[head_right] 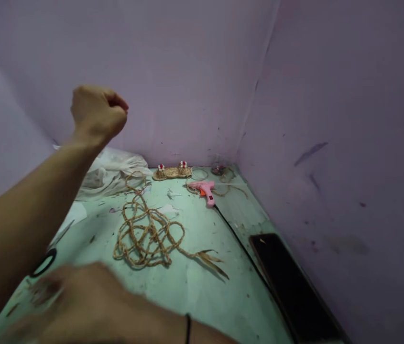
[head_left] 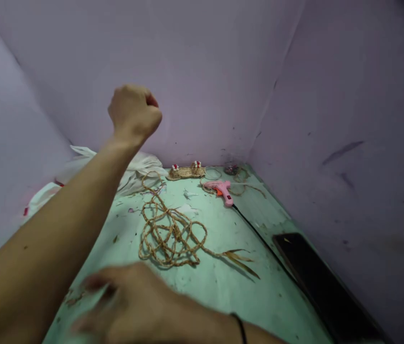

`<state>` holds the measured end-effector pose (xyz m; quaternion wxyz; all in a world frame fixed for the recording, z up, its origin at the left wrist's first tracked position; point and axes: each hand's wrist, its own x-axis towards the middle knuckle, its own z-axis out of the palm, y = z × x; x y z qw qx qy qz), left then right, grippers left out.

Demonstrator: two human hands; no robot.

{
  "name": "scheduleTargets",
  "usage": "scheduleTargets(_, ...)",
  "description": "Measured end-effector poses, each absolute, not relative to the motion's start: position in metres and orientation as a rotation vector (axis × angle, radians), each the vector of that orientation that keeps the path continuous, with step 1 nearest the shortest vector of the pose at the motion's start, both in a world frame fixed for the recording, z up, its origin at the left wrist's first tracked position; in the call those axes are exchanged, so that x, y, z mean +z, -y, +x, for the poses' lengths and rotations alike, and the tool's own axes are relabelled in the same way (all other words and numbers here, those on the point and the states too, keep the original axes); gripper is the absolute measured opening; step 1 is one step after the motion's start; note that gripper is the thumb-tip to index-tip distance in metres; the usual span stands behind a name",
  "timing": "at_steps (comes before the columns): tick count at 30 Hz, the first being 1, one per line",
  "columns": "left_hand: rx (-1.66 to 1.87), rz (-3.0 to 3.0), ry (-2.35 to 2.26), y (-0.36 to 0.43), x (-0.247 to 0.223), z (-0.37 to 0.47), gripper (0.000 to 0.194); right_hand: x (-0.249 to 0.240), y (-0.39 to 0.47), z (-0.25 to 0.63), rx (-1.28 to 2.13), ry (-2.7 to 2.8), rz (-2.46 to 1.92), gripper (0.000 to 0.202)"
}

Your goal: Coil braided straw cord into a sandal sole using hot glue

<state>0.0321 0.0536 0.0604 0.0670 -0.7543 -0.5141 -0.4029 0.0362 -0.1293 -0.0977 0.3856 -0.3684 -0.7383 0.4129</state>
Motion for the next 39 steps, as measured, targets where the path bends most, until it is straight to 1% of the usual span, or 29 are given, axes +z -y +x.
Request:
scheduleTargets(1, -1.161, -2.296, 1.546, -0.052, 0.057, 0.026, 0.033, -0.098, 0.121, 0.058, 0.698, 1.798, -1.187, 0.029)
scheduleTargets(2, -1.103, -2.330, 1.543, -0.048, 0.052, 0.020, 0.033, -0.096, 0.110, 0.082, 0.560, 1.699, -1.319, 0.028)
scheduleTargets(4, -0.968, -2.431, 1.556, -0.034, 0.036, 0.009, 0.032, -0.093, 0.091, 0.129, 0.439, 1.547, -1.465, 0.030)
scheduleTargets(6, -0.829, -2.550, 1.566, -0.010, 0.014, 0.002, 0.031, -0.092, 0.081, 0.167, 0.381, 1.463, -1.548, 0.028)
scheduleTargets(9, -0.574, -2.755, 1.533, 0.040, -0.028, 0.003, 0.024, -0.099, 0.079, 0.197, 0.352, 1.410, -1.664, 0.023)
scheduleTargets(10, -0.449, -2.846, 1.482, 0.058, -0.043, 0.007, 0.022, -0.102, 0.079, 0.199, 0.362, 1.414, -1.692, 0.023)
scheduleTargets(11, -0.234, -2.947, 1.372, 0.074, -0.059, 0.011, 0.023, -0.106, 0.079, 0.198, 0.378, 1.435, -1.709, 0.023)
scheduleTargets(12, -0.140, -3.003, 1.238, 0.088, -0.075, 0.016, 0.026, -0.110, 0.078, 0.193, 0.401, 1.476, -1.710, 0.023)
scheduleTargets(14, -0.078, -3.068, 0.870, 0.107, -0.102, 0.023, 0.041, -0.117, 0.075, 0.178, 0.461, 1.620, -1.661, 0.023)
scheduleTargets(15, -0.050, -3.070, 0.782, 0.111, -0.113, 0.023, 0.046, -0.121, 0.073, 0.169, 0.495, 1.714, -1.616, 0.022)
scheduleTargets(16, -0.011, -3.075, 0.754, 0.113, -0.122, 0.022, 0.046, -0.125, 0.072, 0.160, 0.527, 1.812, -1.567, 0.021)
scheduleTargets(19, 0.061, -3.073, 0.788, 0.110, -0.131, 0.003, 0.034, -0.139, 0.073, 0.144, 0.562, 1.992, -1.503, 0.022)
scheduleTargets(24, 0.178, -3.096, 1.050, 0.104, -0.111, -0.045, 0.021, -0.156, 0.080, 0.147, 0.512, 2.038, -1.512, 0.026)
scheduleTargets(29, 0.083, -3.089, 1.201, 0.093, -0.092, -0.073, 0.022, -0.155, 0.081, 0.151, 0.484, 2.083, -1.512, 0.023)
scheduleTargets(32, 0.081, -3.106, 1.224, 0.095, -0.094, -0.081, 0.019, -0.152, 0.079, 0.152, 0.491, 2.162, -1.486, 0.021)
scheduleTargets(35, 0.002, -3.166, 1.160, 0.104, -0.102, -0.086, 0.016, -0.151, 0.075, 0.157, 0.467, 2.188, -1.536, 0.019)
scheduleTargets(37, -0.150, -3.173, 1.056, 0.109, -0.105, -0.090, 0.017, -0.151, 0.072, 0.165, 0.442, 2.184, -1.601, 0.018)
scheduleTargets(39, -0.395, -3.138, 0.923, 0.110, -0.106, -0.095, 0.017, -0.149, 0.070, 0.173, 0.429, 2.194, -1.649, 0.017)
